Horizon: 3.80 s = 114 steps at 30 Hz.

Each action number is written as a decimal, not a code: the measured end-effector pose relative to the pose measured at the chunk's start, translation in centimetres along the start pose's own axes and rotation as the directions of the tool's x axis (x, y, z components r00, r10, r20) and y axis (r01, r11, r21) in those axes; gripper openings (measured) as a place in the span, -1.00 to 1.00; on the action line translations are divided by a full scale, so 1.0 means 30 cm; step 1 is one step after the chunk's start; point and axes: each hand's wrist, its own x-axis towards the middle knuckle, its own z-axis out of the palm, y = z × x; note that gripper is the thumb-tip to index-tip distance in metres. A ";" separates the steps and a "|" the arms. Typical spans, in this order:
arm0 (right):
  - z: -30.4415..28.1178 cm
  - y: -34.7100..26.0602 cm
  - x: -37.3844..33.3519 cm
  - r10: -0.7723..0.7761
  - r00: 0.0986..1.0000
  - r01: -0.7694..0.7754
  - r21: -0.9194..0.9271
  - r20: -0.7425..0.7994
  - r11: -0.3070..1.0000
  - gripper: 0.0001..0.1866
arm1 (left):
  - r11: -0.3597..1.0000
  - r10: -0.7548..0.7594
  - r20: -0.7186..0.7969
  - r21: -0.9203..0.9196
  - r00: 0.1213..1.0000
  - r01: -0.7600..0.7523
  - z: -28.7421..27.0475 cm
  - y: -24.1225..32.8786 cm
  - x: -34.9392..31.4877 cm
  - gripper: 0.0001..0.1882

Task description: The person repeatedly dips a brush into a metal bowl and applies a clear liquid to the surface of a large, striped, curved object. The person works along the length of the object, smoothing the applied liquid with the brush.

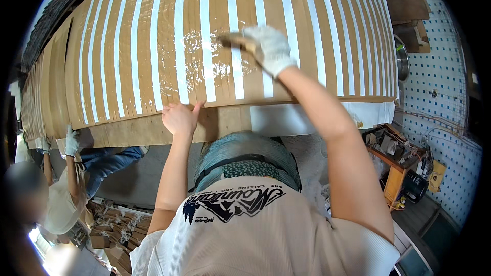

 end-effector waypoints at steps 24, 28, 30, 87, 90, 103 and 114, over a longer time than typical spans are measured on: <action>-0.180 -0.113 -0.177 0.265 0.797 -0.286 -0.048 0.543 0.957 -0.62 | 0.999 0.007 0.140 -0.050 0.990 0.000 -0.011 0.002 0.033 -0.04; -0.112 0.012 0.046 0.344 0.885 -0.337 -0.079 0.315 0.938 -0.59 | 1.000 -0.010 0.155 0.012 0.988 0.008 -0.017 0.018 0.029 -0.02; -0.102 0.068 0.180 0.398 0.886 -0.402 -0.037 0.238 0.915 -0.58 | 1.000 -0.007 0.189 0.019 0.982 0.003 -0.053 0.029 0.016 -0.02; 0.428 0.348 1.771 -0.145 0.985 0.122 0.208 0.098 0.970 -0.46 | 0.983 -0.106 0.140 -0.135 0.985 0.125 0.057 0.033 0.008 0.22; 0.427 0.320 1.848 0.028 0.999 -0.029 0.058 0.018 0.998 -0.51 | 0.911 -0.199 0.198 -0.324 0.960 0.256 0.184 0.028 -0.033 0.21; 0.444 0.188 1.659 0.100 0.994 -0.105 -0.145 -0.042 0.984 -0.63 | 0.947 -0.122 -0.007 -0.302 0.992 0.115 0.020 0.011 -0.003 0.25; 0.193 -0.345 0.373 -0.412 0.872 0.284 0.413 0.264 0.865 -0.67 | 0.964 -0.139 -0.068 -0.237 0.988 0.119 0.103 0.021 -0.035 0.19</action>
